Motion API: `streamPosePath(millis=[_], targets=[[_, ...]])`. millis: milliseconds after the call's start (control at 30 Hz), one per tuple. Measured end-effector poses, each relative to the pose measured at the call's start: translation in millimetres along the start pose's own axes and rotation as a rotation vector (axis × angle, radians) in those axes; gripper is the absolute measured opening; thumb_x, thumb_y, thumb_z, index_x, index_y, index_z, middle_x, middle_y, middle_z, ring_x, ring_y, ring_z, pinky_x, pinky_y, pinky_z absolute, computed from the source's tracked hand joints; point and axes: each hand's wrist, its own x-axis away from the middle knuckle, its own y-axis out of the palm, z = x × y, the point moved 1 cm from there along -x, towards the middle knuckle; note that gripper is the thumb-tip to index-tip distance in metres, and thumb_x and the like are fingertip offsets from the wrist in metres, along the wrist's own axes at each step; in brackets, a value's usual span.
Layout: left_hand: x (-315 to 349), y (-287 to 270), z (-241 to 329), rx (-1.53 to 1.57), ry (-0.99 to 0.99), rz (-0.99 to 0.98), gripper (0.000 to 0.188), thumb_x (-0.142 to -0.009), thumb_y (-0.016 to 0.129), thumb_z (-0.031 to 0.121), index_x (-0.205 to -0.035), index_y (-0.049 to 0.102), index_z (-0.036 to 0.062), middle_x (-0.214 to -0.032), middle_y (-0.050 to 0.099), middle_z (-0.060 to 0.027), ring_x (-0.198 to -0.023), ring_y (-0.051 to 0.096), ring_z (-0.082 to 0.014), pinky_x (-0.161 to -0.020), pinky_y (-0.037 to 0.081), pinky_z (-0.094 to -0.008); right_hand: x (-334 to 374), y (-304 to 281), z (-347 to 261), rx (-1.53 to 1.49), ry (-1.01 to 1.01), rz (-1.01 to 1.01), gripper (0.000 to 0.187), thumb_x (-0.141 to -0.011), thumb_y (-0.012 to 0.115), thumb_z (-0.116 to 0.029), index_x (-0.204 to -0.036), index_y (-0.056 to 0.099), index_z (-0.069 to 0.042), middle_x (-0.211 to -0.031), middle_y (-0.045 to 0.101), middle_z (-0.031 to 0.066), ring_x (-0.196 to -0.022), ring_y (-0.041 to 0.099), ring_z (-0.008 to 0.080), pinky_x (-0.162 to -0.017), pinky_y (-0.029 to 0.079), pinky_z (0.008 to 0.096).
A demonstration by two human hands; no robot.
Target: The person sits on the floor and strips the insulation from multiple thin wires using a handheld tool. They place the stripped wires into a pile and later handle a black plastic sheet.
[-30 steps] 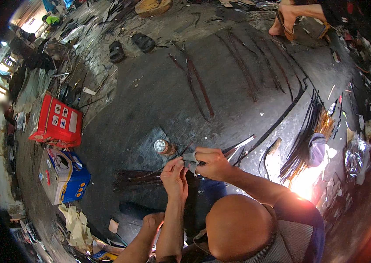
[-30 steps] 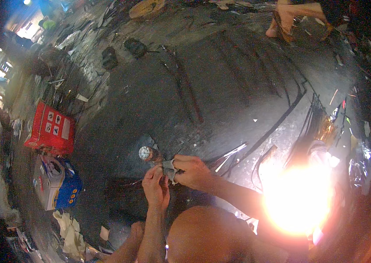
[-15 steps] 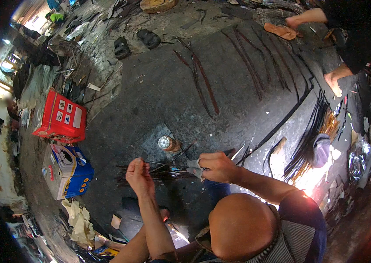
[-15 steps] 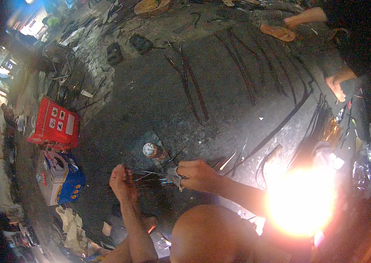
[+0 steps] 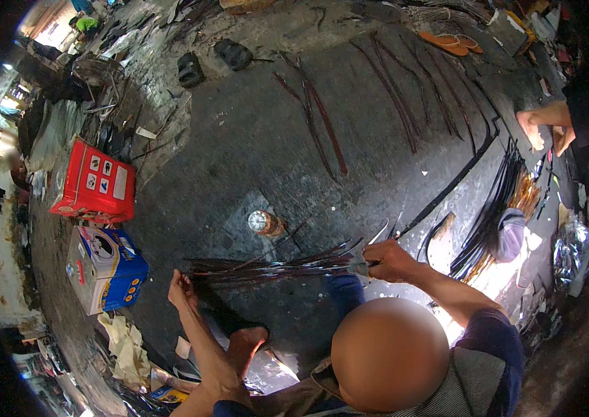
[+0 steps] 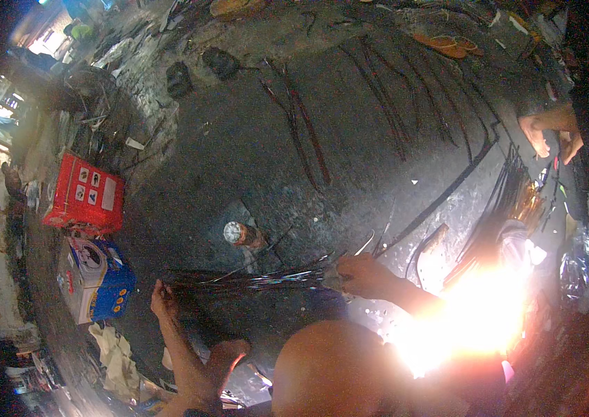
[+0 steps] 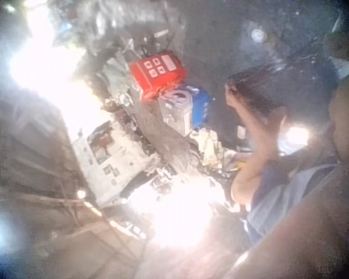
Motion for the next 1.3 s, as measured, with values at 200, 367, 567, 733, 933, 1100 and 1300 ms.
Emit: streamPosePath(millis=[200,367,567,733,933,1100,1300], targets=[[-60,-72,-16,-0.130,0.016,0.026,0.017,-0.087,0.071,0.017,-0.083,0.062,0.0026,-0.070,0.060,-0.0071,-0.061,0.059,-0.0175,-0.055,0.050,-0.0276,10,-4,19,-0.021,0.182,-0.096,0.022,-0.081,0.063,-0.024,-0.093,0.066,-0.006,-0.088,0.064,0.0171,-0.088,0.063,0.0381,-0.078,0.049,0.0481],[-9,-27,-7,-0.956,0.594,0.519,0.041,-0.085,0.071,0.016,-0.120,0.057,-0.0019,-0.094,0.061,-0.0121,-0.083,0.060,-0.0216,-0.070,0.049,-0.0342,-25,2,72,0.226,0.336,0.338,0.017,-0.072,0.068,-0.010,-0.081,0.058,0.000,-0.086,0.058,0.0192,-0.078,0.059,0.0384,-0.068,0.047,0.0457],[109,72,-17,-0.694,1.062,0.098,0.051,-0.083,0.067,0.006,-0.132,0.052,0.0030,-0.106,0.053,-0.0097,-0.094,0.053,-0.0207,-0.077,0.047,-0.0337,-121,32,122,0.330,0.279,0.514,0.035,-0.075,0.068,-0.018,-0.106,0.066,-0.003,-0.121,0.057,0.0173,-0.117,0.052,0.0362,-0.099,0.045,0.0433],[177,119,-56,-0.652,1.171,-0.463,0.019,-0.080,0.066,-0.004,-0.098,0.066,0.0004,-0.089,0.062,-0.0102,-0.080,0.058,-0.0219,-0.068,0.048,-0.0296,-167,32,135,0.047,0.437,0.519,0.029,-0.075,0.062,-0.012,-0.100,0.069,0.001,-0.111,0.064,0.0142,-0.107,0.059,0.0348,-0.093,0.047,0.0405],[208,164,-104,-0.462,0.515,-0.629,0.020,-0.086,0.071,0.010,-0.101,0.068,-0.0020,-0.091,0.064,-0.0045,-0.079,0.059,-0.0103,-0.065,0.046,-0.0220,-176,41,69,-0.508,0.322,0.371,0.021,-0.088,0.060,-0.012,-0.100,0.070,0.002,-0.105,0.068,0.0068,-0.095,0.062,0.0153,-0.084,0.047,0.0286],[215,191,-113,-0.346,-0.103,-0.543,0.028,-0.087,0.073,0.018,-0.103,0.067,-0.0053,-0.091,0.068,-0.0074,-0.078,0.061,-0.0101,-0.064,0.046,-0.0208,-102,41,5,-0.554,0.193,0.339,0.017,-0.087,0.063,-0.008,-0.100,0.071,0.000,-0.108,0.067,0.0066,-0.097,0.062,0.0135,-0.082,0.047,0.0269],[214,181,-125,-0.184,-0.375,-0.673,0.019,-0.090,0.066,0.009,-0.104,0.066,-0.0037,-0.089,0.069,-0.0104,-0.070,0.066,-0.0158,-0.063,0.055,-0.0265,-32,34,-46,-0.559,0.005,0.105,0.018,-0.078,0.074,-0.010,-0.094,0.069,-0.001,-0.104,0.067,0.0099,-0.096,0.064,0.0207,-0.083,0.049,0.0323]])
